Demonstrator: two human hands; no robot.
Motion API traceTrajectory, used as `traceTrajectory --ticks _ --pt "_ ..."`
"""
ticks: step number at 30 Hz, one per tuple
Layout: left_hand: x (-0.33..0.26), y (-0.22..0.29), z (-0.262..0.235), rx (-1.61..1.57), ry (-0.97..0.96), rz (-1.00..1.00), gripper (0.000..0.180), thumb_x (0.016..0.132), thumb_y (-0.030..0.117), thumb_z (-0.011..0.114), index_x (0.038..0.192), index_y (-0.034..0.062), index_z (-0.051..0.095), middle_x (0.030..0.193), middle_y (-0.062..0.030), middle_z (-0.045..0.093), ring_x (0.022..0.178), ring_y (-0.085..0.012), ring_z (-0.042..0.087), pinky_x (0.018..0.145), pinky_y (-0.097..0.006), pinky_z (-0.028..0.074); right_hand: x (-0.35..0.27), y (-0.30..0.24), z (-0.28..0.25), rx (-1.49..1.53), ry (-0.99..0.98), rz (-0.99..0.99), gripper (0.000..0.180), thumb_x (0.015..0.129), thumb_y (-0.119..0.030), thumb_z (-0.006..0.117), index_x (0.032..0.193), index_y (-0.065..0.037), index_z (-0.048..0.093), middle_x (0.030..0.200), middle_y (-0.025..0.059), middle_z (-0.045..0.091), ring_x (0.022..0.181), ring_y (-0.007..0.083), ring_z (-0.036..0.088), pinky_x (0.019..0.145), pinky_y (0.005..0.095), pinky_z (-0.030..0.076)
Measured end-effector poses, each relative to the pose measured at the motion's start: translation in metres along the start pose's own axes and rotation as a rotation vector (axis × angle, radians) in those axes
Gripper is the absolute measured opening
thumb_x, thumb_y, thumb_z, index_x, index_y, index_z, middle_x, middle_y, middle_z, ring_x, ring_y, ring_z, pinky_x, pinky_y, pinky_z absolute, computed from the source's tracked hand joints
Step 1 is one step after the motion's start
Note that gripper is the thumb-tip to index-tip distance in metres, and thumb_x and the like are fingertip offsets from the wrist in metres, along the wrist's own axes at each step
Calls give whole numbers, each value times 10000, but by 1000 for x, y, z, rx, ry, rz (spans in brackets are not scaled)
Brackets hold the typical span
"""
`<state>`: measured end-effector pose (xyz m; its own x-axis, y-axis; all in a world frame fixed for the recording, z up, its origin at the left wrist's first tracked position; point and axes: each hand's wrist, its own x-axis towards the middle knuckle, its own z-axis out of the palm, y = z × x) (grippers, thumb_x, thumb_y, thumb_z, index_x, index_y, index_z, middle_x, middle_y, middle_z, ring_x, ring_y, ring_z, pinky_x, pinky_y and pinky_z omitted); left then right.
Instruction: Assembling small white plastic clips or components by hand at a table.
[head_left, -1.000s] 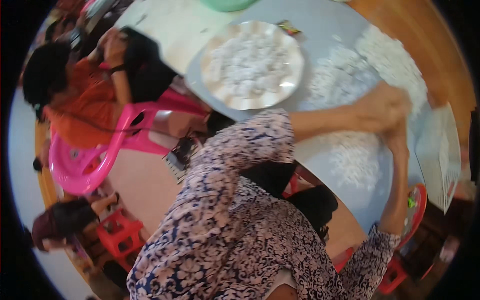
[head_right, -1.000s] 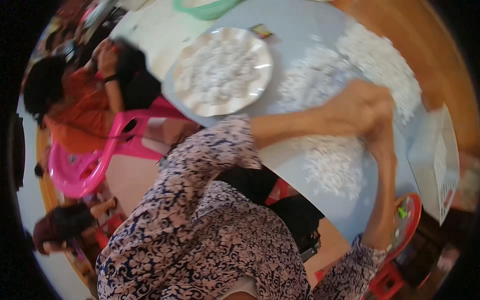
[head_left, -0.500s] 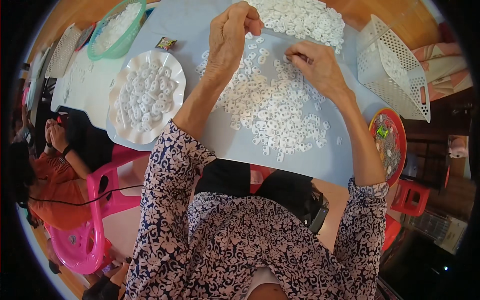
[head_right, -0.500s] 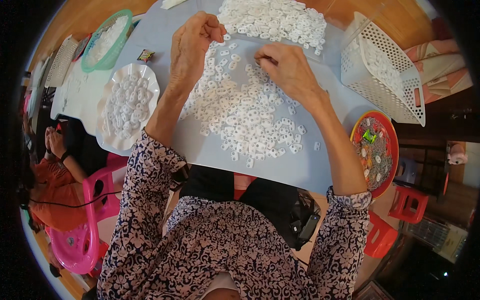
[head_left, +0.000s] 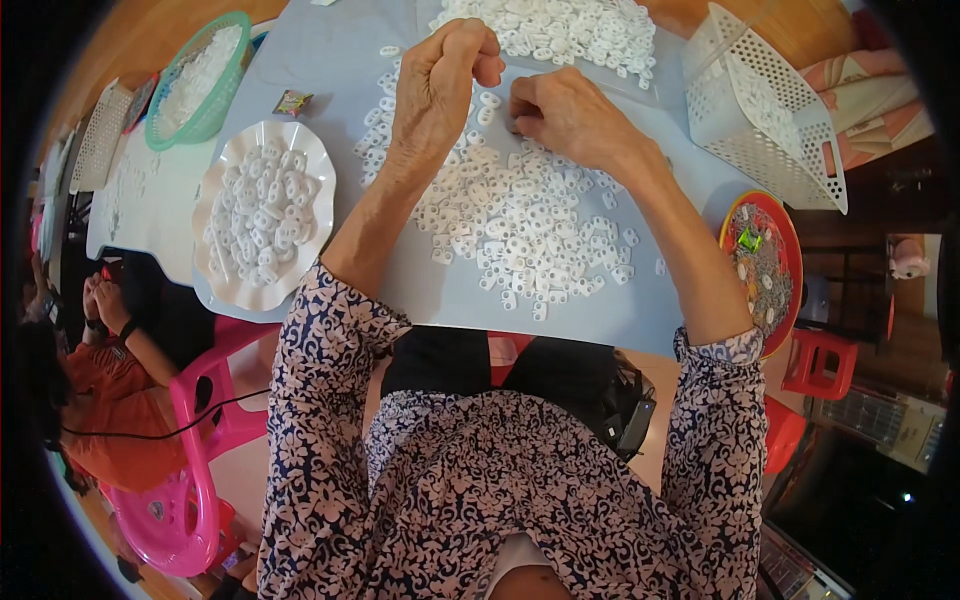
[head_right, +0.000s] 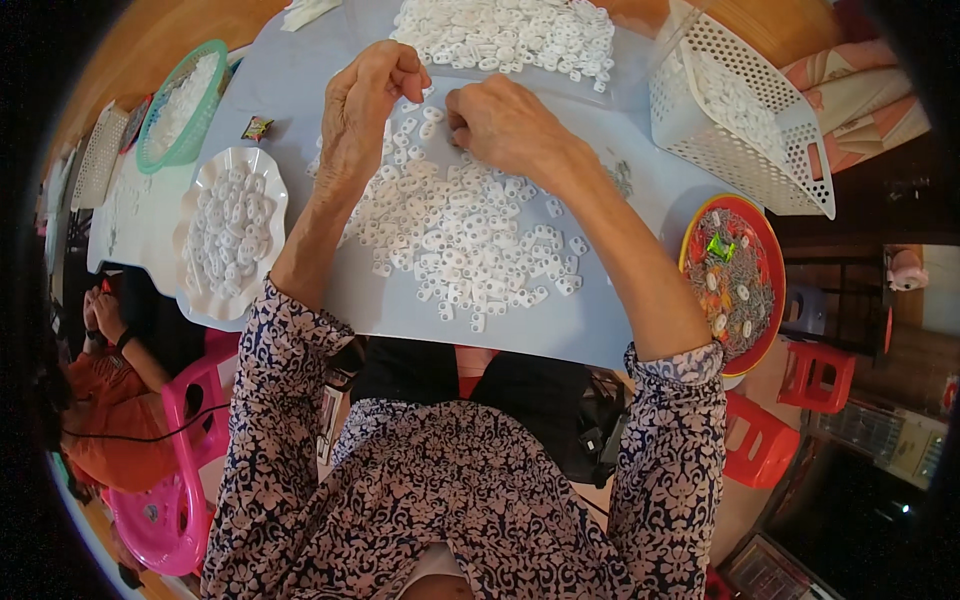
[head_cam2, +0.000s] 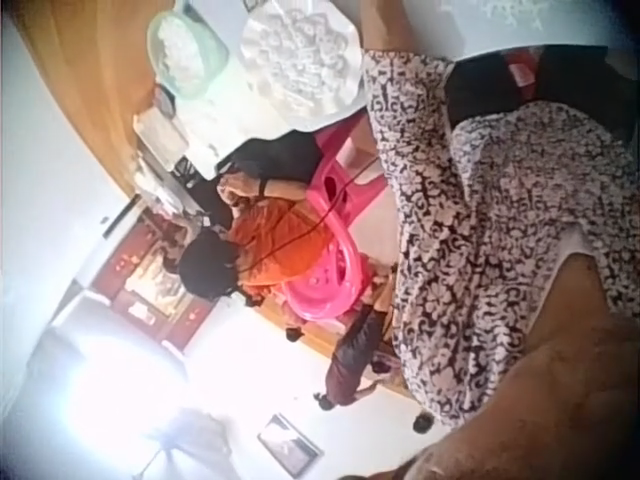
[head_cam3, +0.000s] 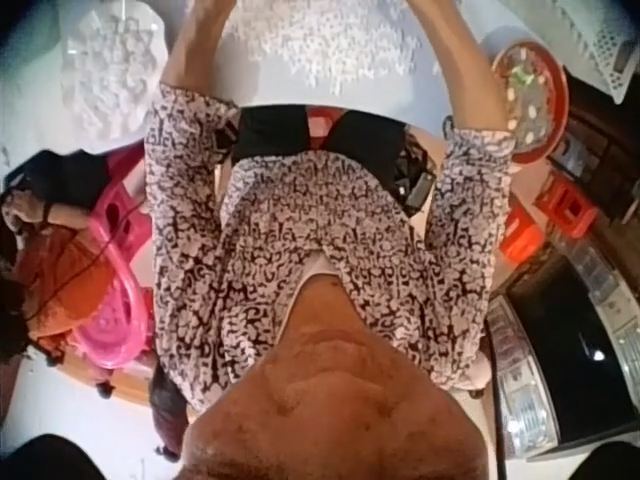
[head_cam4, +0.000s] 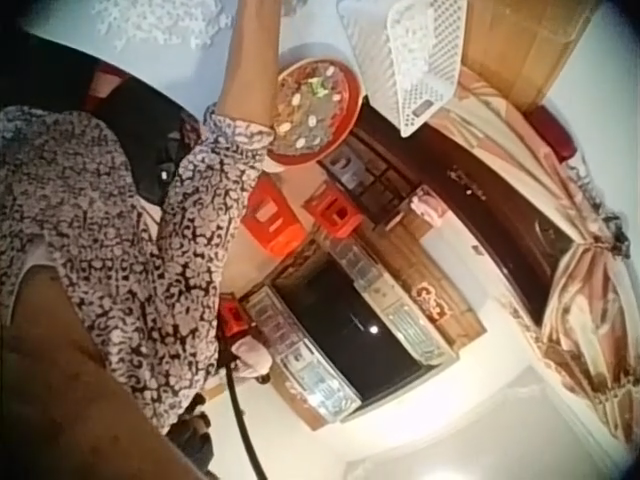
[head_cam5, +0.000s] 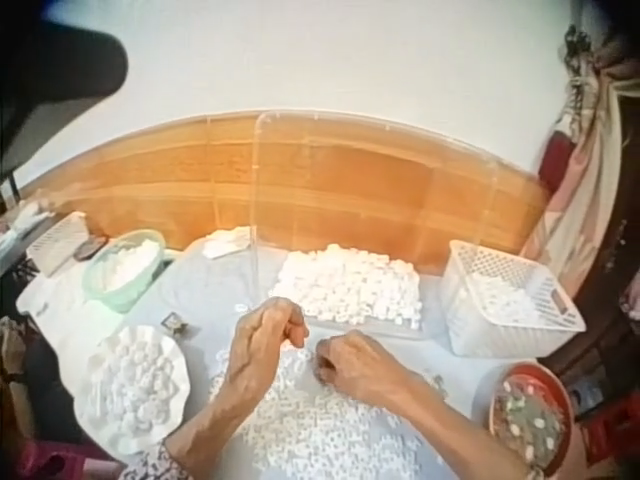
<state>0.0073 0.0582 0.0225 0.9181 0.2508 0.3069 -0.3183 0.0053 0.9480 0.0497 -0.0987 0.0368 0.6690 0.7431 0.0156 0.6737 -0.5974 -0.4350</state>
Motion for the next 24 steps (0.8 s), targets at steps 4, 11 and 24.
traceTrajectory --ticks 4,11,24 --pt "-3 1 0 125 -127 -39 298 913 268 425 826 18 560 709 -31 550 680 -99 491 666 -250 404 -10 3 -1 215 98 77 126 778 -57 620 875 17 650 725 113 645 653 168 592 628 305 474" --pt "-17 -4 9 292 -418 -109 232 909 234 474 859 29 570 695 3 525 698 -86 501 664 -252 417 -34 21 -4 760 374 78 153 828 -9 606 977 11 633 763 25 639 717 63 584 621 223 465" --pt "-23 -14 20 3 -433 -210 169 916 134 509 921 3 616 704 -10 598 670 -76 525 645 -232 422 -51 22 7 844 458 103 115 861 -79 623 907 24 649 731 0 619 640 35 507 564 200 421"
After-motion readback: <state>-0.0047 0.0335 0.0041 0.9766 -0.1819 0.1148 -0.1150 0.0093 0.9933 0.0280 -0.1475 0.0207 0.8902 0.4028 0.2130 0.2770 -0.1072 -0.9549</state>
